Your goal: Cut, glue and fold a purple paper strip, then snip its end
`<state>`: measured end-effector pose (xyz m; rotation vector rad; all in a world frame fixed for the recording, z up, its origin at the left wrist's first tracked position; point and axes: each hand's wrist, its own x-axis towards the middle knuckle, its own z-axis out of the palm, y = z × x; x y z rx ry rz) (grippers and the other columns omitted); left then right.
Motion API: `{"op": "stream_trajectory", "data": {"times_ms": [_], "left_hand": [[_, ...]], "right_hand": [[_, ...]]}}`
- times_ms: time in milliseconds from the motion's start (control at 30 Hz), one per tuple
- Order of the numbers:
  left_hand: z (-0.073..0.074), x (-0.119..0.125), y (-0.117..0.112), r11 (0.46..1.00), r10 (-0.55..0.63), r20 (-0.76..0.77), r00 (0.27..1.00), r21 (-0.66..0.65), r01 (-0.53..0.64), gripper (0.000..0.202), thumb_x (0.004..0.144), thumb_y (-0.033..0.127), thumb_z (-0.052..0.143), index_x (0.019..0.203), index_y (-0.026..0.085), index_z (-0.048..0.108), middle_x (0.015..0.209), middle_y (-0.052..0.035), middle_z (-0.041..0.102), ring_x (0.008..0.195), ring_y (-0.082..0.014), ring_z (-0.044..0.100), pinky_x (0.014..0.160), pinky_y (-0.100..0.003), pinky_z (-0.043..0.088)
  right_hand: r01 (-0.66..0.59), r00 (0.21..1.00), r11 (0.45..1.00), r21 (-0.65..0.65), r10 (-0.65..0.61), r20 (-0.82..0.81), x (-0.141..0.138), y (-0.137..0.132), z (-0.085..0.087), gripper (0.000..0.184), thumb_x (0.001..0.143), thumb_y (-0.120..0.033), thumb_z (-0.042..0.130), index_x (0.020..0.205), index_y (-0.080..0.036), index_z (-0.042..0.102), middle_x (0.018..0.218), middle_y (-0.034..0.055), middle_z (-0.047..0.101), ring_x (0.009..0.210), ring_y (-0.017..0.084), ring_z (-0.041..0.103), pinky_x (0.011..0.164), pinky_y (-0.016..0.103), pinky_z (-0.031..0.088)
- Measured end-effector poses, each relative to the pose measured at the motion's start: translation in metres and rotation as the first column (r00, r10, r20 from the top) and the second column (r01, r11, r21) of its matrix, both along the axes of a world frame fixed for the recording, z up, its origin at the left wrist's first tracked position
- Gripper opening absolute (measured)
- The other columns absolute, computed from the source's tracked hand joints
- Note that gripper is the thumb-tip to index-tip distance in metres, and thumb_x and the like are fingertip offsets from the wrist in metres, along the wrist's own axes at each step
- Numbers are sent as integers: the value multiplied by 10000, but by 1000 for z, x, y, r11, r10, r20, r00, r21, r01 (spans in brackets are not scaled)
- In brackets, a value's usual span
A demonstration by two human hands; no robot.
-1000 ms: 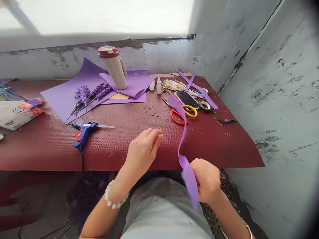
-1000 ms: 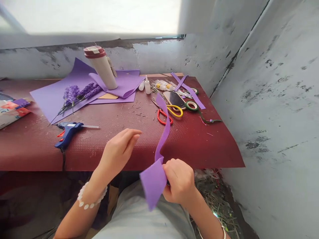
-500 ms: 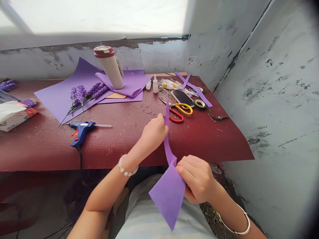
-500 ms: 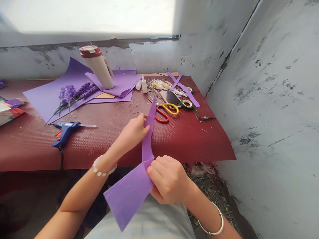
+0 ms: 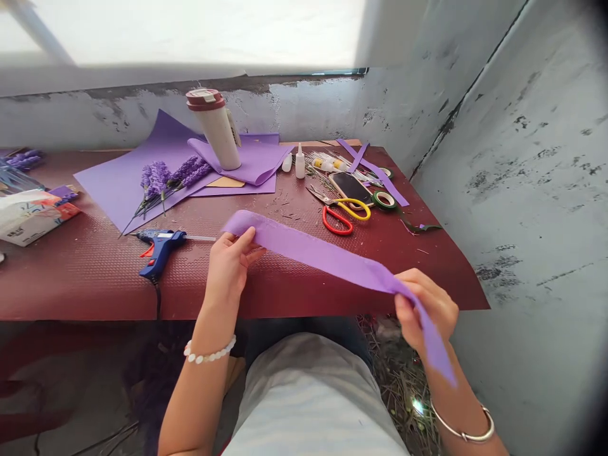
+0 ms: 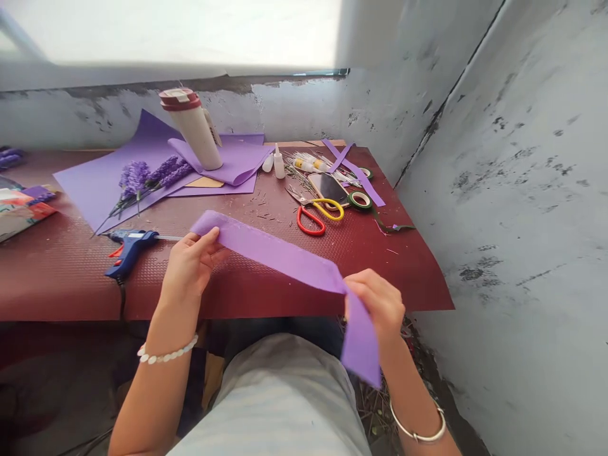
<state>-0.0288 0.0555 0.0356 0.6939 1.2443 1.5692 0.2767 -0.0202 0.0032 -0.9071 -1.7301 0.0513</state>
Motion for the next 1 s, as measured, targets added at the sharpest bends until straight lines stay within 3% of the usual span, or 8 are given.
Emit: {"op": "stream_trajectory", "data": {"times_ms": [167, 300, 500, 600, 700, 833, 900, 1000], "left_hand": [[-8, 6, 2, 997, 76, 187, 979, 1, -78, 383, 564, 162, 883, 762, 180, 555, 731, 26, 711, 613, -104, 701, 652, -229, 604], [-11, 10, -5, 994, 97, 172, 980, 40, -105, 412, 568, 159, 896, 851, 182, 598, 800, 25, 725, 646, -111, 710, 654, -234, 606], [-14, 13, -17, 985, 121, -9, 993, 127, -119, 382, 614, 287, 901, 867, 173, 638, 805, 24, 711, 681, -122, 705, 658, -245, 606], [-20, 11, -24, 999, -18, -208, 978, 39, 27, 317, 673, 344, 857, 854, 172, 661, 741, 19, 703, 637, -143, 689, 607, -252, 567], [-21, 9, -33, 989, -146, -519, 842, -79, 123, 201, 775, 351, 765, 855, 195, 667, 571, 47, 642, 530, -144, 620, 550, -247, 459], [-16, 6, -44, 978, -207, -772, 601, -161, 130, 151, 826, 320, 688, 747, 218, 610, 516, 70, 582, 497, -138, 546, 585, -270, 397], [-16, 6, -47, 979, -200, -814, 545, -151, 134, 163, 834, 325, 674, 734, 219, 601, 569, 58, 612, 533, -144, 552, 605, -277, 389], [-21, 8, -49, 989, -142, -843, 519, -94, 118, 153, 843, 331, 659, 755, 220, 603, 647, 41, 651, 608, -156, 577, 643, -278, 390]], "right_hand": [[91, 660, 935, -343, -315, -683, 8, 33, -12, 137, 779, -250, 627, 662, -210, 685, 590, -1, 661, 541, 171, 630, 565, 311, 519], [-45, 533, 882, -469, -375, -758, 21, 53, -1, 145, 708, -322, 636, 656, -190, 668, 579, 19, 659, 512, 151, 594, 500, 277, 472], [200, 599, 728, -656, -621, -506, 55, 64, 6, 188, 711, -364, 637, 608, -218, 579, 568, 23, 621, 515, 160, 509, 530, 310, 402], [549, 621, 515, -658, -778, -91, 66, 61, 5, 272, 802, -335, 594, 558, -245, 516, 557, 25, 556, 590, 205, 512, 637, 364, 414], [791, 522, 296, -535, -784, 337, 69, 56, 7, 340, 849, -328, 571, 554, -273, 412, 586, 46, 530, 666, 264, 535, 714, 425, 421], [844, 449, 151, -515, -723, 525, 63, 50, 10, 228, 856, -383, 626, 716, -257, 497, 749, 89, 634, 778, 316, 608, 751, 454, 456], [859, 410, 125, -497, -748, 522, 58, 44, 7, 230, 827, -414, 695, 880, -244, 550, 874, 108, 669, 858, 341, 631, 778, 469, 477], [879, 386, 234, -416, -860, 333, 45, 31, 2, 395, 793, -373, 755, 1078, -217, 530, 1058, 143, 660, 963, 351, 627, 813, 481, 500]]}}
